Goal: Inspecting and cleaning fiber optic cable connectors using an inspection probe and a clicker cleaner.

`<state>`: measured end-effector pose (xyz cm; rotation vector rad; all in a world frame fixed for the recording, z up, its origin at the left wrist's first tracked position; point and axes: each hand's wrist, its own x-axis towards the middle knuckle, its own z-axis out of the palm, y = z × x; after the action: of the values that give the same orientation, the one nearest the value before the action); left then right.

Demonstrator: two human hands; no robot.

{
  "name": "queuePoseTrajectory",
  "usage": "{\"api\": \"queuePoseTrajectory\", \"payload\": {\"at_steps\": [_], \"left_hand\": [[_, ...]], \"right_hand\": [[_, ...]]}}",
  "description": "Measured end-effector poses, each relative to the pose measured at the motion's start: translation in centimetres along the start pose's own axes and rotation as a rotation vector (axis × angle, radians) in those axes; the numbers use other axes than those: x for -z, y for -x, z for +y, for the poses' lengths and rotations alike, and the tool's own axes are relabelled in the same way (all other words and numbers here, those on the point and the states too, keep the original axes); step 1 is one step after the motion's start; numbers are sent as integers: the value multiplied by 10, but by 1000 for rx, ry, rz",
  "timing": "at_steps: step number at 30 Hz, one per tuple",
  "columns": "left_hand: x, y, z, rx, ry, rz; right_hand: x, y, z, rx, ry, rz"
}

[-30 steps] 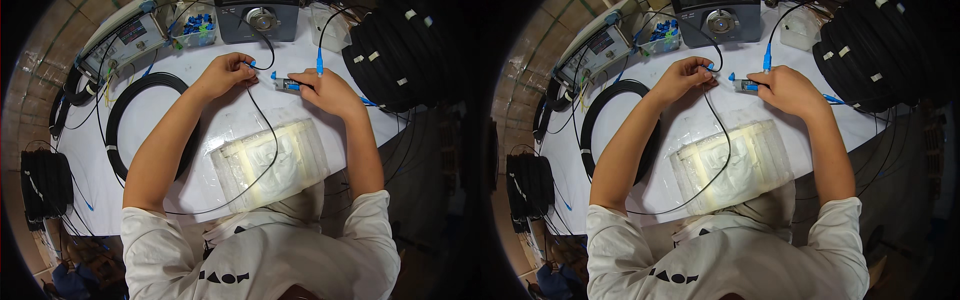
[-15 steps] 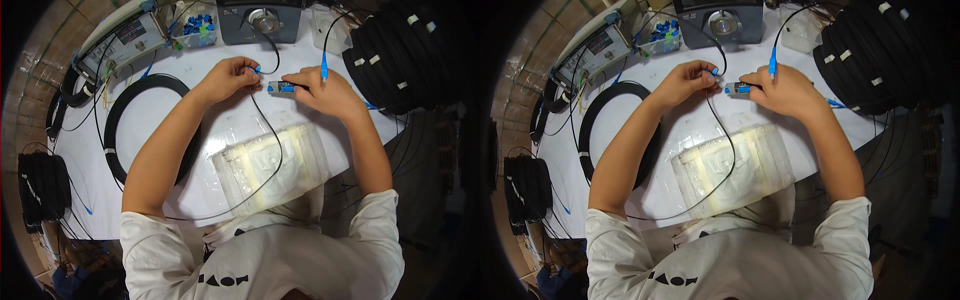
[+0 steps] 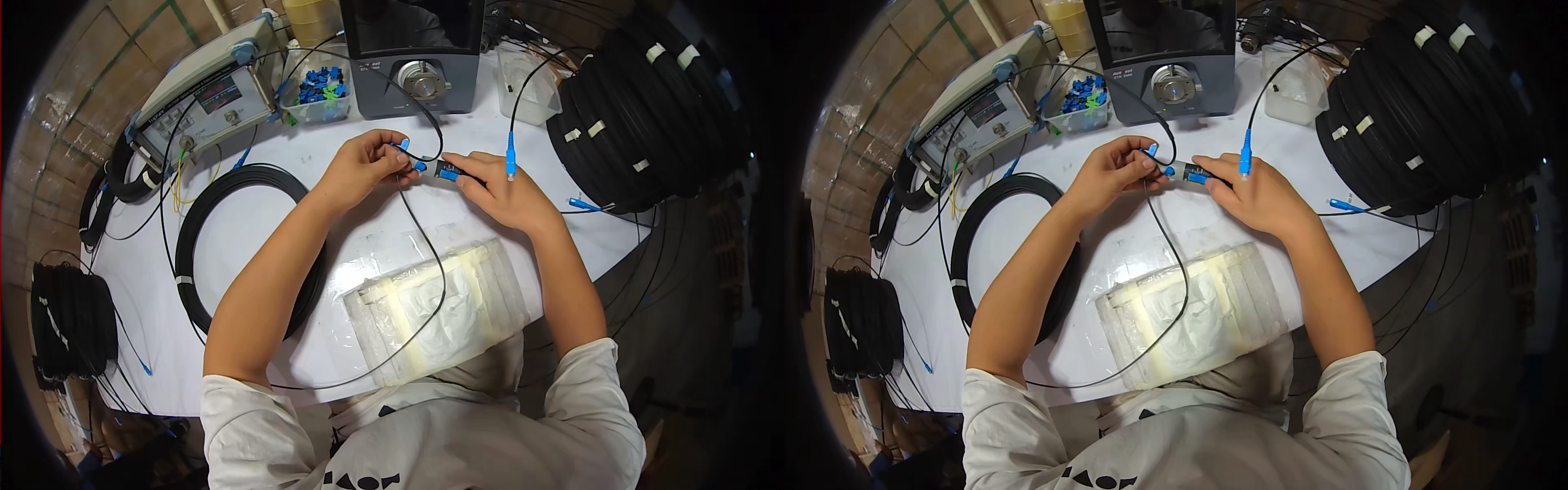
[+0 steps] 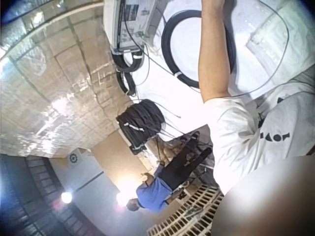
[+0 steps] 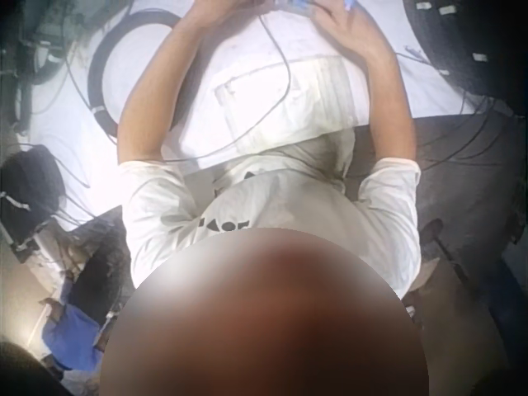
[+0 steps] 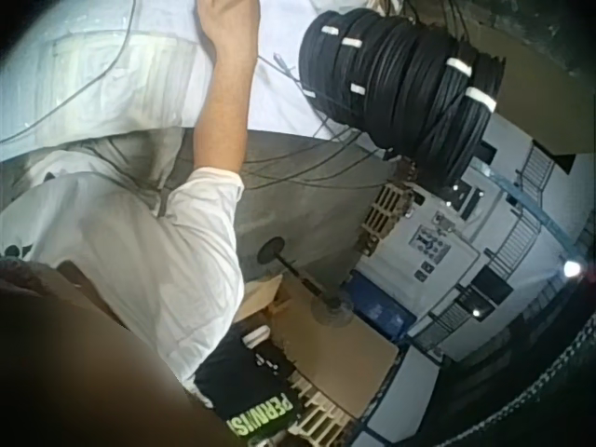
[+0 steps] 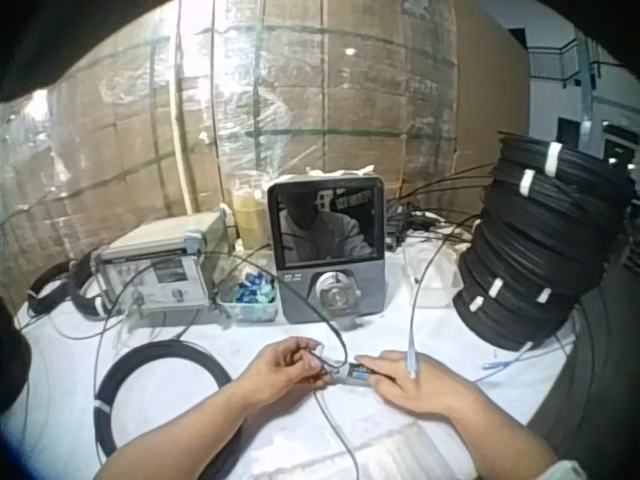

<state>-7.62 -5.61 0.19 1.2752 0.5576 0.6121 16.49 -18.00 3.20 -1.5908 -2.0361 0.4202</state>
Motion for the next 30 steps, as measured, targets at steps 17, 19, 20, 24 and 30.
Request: {"api": "queuePoseTrajectory", "payload": {"at_steps": [17,19,20,24,30], "left_hand": [[0,2,2,-101,-78,-43],[-3,3,1,-41,-71,-52],[-3,4,2,-41,-70,-52],[0,5,1,-31,-70,-154],[-1,7,2,-10,-53,-178]], "right_hand": [[-1,4,11,-66,-112,-38],[4,5,12,-32,-204,-40],[8,5,11,-100,-365,-118],[16,8,21,3,-699,-166],[16,10,26,96,-766,-115]]}}
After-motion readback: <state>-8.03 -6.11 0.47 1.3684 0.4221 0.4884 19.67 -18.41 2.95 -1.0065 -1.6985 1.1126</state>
